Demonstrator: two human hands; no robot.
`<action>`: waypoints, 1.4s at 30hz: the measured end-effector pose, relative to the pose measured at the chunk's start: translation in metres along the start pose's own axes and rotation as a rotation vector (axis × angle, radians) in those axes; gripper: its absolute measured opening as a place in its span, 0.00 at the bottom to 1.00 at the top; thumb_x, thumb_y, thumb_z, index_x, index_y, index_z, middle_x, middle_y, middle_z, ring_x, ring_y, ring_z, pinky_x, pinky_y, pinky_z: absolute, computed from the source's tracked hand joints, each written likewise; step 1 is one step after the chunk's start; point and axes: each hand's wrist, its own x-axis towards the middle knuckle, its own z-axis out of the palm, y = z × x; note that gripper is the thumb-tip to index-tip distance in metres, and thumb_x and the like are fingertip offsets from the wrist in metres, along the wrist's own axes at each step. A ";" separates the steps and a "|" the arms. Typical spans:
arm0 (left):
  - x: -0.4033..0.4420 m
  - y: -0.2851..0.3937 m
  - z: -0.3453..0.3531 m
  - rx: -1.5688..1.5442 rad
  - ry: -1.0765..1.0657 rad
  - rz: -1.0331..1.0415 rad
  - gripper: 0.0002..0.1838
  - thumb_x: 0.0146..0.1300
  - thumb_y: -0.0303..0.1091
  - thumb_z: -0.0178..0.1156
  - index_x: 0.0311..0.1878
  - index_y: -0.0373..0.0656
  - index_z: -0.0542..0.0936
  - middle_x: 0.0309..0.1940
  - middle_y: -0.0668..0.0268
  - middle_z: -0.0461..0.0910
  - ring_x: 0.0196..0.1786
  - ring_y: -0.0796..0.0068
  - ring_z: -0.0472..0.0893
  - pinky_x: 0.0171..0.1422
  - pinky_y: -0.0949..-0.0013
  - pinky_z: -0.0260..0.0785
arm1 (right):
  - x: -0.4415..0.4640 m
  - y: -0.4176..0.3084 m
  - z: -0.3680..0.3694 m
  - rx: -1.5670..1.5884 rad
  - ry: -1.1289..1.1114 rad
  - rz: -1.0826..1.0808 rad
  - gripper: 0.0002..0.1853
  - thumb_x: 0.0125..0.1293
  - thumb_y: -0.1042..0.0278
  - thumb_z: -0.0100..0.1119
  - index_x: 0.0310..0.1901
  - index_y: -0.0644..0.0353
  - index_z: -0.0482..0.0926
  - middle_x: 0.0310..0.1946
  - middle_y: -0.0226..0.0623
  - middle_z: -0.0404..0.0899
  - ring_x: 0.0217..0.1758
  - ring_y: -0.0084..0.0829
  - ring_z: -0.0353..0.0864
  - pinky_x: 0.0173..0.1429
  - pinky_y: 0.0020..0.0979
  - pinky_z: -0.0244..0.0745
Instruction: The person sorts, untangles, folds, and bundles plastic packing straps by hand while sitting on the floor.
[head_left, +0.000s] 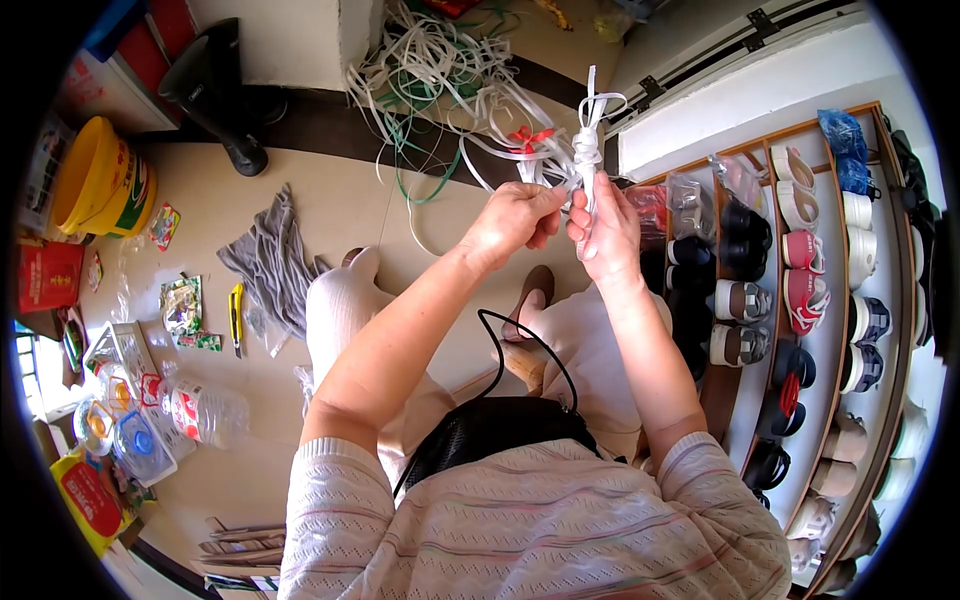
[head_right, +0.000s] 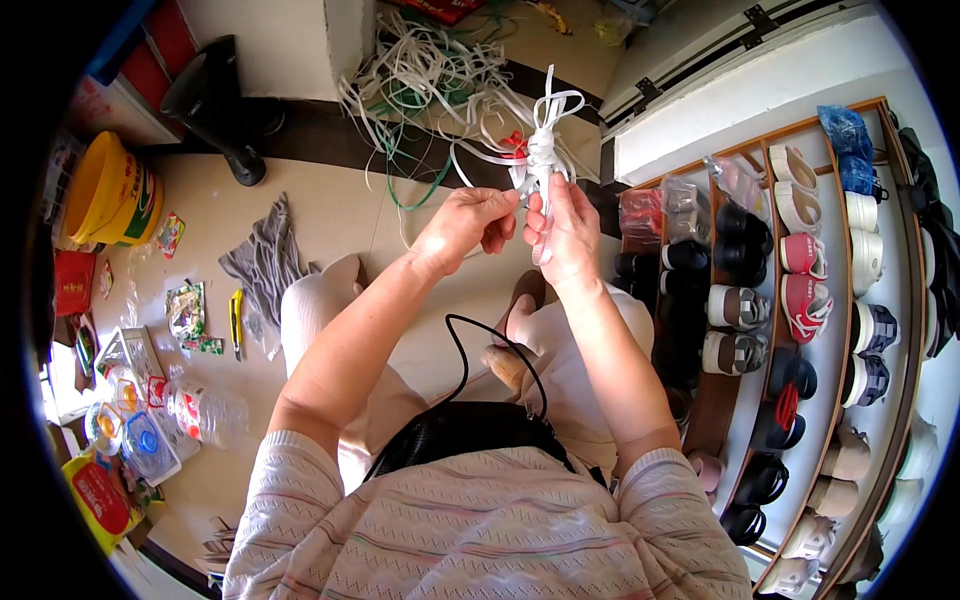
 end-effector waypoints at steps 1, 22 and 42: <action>0.000 -0.001 0.000 -0.016 -0.005 0.014 0.19 0.64 0.44 0.53 0.21 0.42 0.74 0.17 0.71 0.73 0.19 0.81 0.71 0.23 0.77 0.61 | 0.000 0.000 0.000 0.010 -0.005 0.009 0.13 0.64 0.56 0.55 0.37 0.58 0.68 0.24 0.31 0.72 0.19 0.19 0.68 0.19 0.21 0.63; -0.011 -0.003 0.019 0.940 0.328 0.452 0.11 0.62 0.40 0.52 0.35 0.46 0.81 0.28 0.63 0.77 0.34 0.58 0.77 0.40 0.61 0.70 | 0.006 0.007 -0.016 0.063 -0.067 0.216 0.11 0.68 0.57 0.48 0.37 0.57 0.72 0.21 0.28 0.72 0.19 0.21 0.68 0.20 0.25 0.65; -0.005 -0.009 0.013 0.907 0.405 0.674 0.05 0.53 0.31 0.56 0.24 0.45 0.79 0.21 0.64 0.74 0.29 0.62 0.75 0.34 0.62 0.69 | 0.004 0.011 -0.024 0.139 -0.124 0.371 0.16 0.69 0.53 0.43 0.32 0.56 0.72 0.19 0.26 0.70 0.18 0.18 0.68 0.20 0.22 0.64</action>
